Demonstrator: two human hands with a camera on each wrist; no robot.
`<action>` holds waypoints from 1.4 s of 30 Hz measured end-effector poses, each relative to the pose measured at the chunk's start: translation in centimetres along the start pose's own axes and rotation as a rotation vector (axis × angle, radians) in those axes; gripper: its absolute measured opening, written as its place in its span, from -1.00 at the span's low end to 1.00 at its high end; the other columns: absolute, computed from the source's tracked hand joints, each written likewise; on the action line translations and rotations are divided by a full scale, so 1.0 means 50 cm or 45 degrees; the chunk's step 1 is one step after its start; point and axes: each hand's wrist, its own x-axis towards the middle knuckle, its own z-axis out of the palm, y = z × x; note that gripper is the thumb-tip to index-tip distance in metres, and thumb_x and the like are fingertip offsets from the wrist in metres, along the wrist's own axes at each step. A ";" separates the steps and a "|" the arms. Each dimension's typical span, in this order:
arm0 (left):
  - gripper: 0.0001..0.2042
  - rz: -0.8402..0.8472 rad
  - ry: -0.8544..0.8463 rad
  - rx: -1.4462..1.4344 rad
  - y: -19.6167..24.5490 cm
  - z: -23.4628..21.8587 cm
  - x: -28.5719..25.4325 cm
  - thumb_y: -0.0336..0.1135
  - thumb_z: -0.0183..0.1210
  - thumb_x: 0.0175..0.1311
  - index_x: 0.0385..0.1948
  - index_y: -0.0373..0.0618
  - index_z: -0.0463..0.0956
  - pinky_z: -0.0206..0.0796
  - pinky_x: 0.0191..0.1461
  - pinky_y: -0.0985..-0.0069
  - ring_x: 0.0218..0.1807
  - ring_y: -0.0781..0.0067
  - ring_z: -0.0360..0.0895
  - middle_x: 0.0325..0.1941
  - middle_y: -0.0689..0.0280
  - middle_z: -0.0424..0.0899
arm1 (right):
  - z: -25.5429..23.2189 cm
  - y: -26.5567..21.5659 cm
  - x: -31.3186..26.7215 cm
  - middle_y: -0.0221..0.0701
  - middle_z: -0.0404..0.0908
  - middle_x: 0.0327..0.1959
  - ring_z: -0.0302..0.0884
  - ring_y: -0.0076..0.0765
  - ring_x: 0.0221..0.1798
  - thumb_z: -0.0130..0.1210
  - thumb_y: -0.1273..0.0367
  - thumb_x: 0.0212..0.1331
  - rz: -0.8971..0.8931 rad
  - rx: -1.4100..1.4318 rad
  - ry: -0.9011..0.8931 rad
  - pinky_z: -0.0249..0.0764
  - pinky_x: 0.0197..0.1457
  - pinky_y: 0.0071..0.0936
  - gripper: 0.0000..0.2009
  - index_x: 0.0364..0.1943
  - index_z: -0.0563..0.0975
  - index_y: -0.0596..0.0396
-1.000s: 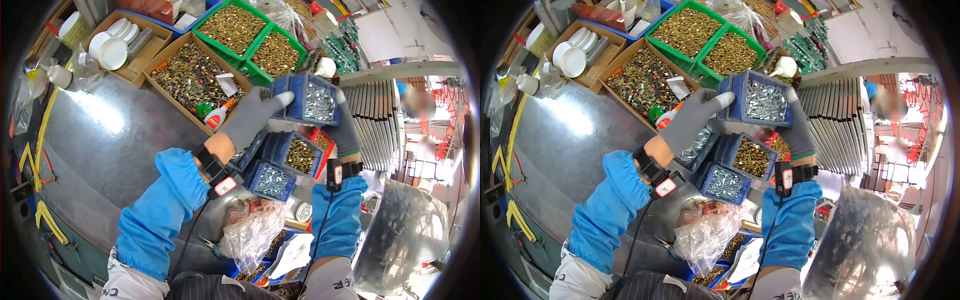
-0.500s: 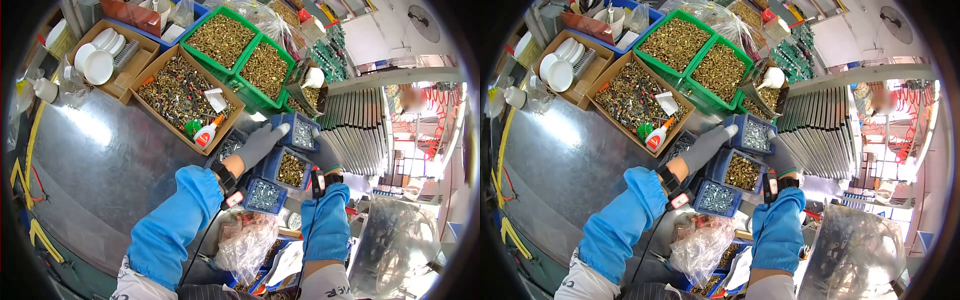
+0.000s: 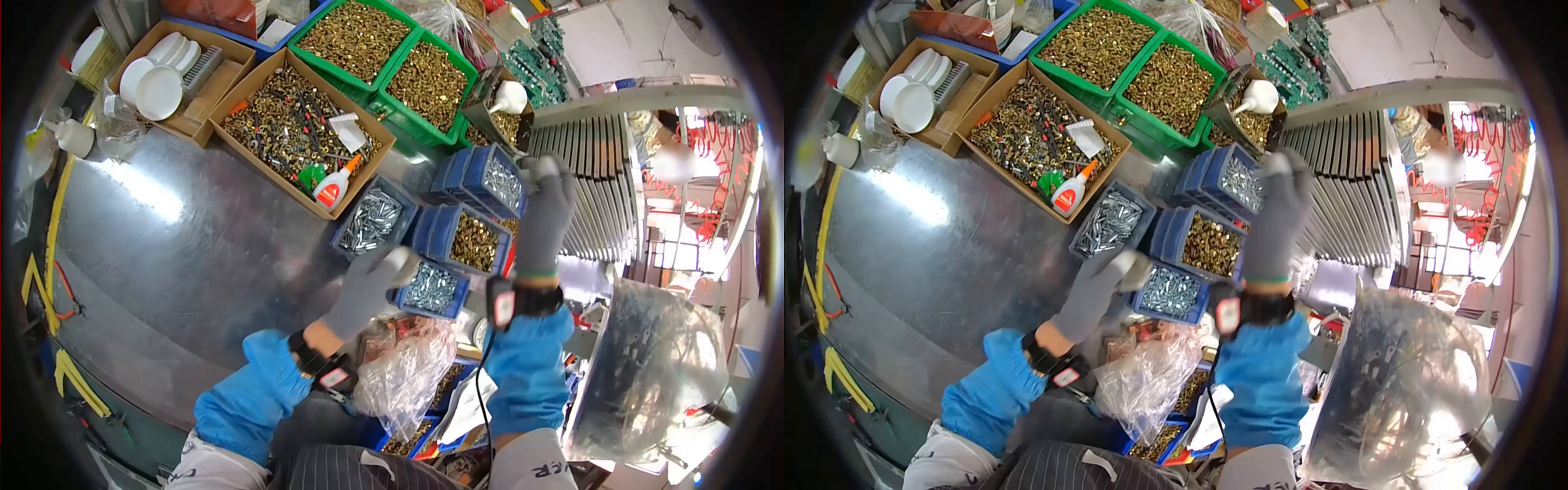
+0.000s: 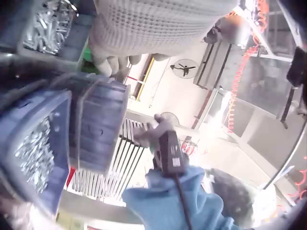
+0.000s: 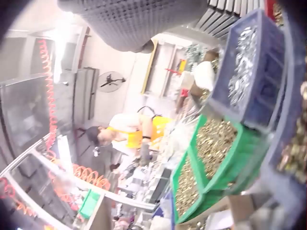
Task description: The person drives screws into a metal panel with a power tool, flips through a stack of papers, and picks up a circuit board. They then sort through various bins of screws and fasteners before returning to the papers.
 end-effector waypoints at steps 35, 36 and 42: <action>-0.65 -0.463 0.389 0.787 -0.037 0.126 -0.769 -0.21 0.09 0.38 -0.01 -0.34 0.47 0.65 -0.26 0.29 -0.29 0.29 0.69 -0.23 0.16 0.68 | -0.485 -0.088 -0.574 -0.11 0.53 0.18 0.56 -0.17 0.12 -0.06 0.15 0.44 0.843 1.052 -1.071 0.48 0.23 -0.24 -0.49 0.28 0.35 0.27; -0.65 -0.493 0.369 0.770 -0.059 0.148 -0.782 -0.21 0.10 0.37 -0.01 -0.35 0.47 0.65 -0.29 0.31 -0.32 0.28 0.69 -0.25 0.16 0.68 | -0.557 -0.117 -0.597 -0.10 0.52 0.19 0.55 -0.18 0.14 -0.06 0.14 0.44 0.760 0.981 -1.079 0.48 0.24 -0.25 -0.47 0.30 0.32 0.28; -0.62 -0.762 0.212 0.829 -0.239 0.258 -0.851 -0.21 0.13 0.33 -0.06 -0.44 0.46 0.66 -0.23 0.37 -0.30 0.27 0.69 -0.22 0.05 0.68 | -0.962 -0.210 -0.705 -0.14 0.52 0.20 0.55 -0.27 0.16 -0.10 0.12 0.45 0.479 0.754 -0.639 0.48 0.20 -0.41 -0.45 0.31 0.33 0.31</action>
